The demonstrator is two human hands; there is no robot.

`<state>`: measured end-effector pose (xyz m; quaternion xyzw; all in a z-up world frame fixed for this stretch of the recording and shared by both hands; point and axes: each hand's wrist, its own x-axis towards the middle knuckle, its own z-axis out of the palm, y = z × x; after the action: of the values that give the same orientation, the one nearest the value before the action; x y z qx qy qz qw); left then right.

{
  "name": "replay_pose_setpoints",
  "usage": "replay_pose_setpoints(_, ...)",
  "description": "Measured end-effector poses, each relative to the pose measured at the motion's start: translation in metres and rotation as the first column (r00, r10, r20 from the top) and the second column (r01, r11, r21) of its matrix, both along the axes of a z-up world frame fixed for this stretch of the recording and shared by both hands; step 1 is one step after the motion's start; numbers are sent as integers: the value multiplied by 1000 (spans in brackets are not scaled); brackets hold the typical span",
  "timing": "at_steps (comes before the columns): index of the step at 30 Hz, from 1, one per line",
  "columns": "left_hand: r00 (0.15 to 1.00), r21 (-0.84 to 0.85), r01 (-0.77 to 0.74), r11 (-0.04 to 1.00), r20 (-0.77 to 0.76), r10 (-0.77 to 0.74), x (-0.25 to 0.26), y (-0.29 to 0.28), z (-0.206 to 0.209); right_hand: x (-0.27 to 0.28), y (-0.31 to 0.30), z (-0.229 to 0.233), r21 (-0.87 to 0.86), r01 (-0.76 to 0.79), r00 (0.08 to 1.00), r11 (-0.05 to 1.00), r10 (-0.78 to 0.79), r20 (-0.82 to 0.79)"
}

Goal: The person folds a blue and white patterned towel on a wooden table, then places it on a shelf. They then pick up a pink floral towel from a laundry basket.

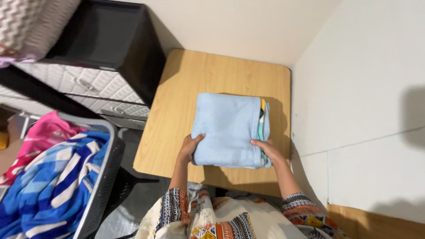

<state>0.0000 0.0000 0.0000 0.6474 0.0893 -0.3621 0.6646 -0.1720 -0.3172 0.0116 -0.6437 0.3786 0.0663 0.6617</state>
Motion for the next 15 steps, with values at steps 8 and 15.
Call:
replay_pose_setpoints(8, 981, -65, -131, 989, 139, 139, 8, 51, 60, 43, 36, 50, -80, -83, 969, 993, 99, 226)
replay_pose_setpoints(15, 936, -122, -192, 974, 275, 219, 52, 119, 129, 105, 103, 118, -39, -144, 900, 989, 147, 410)
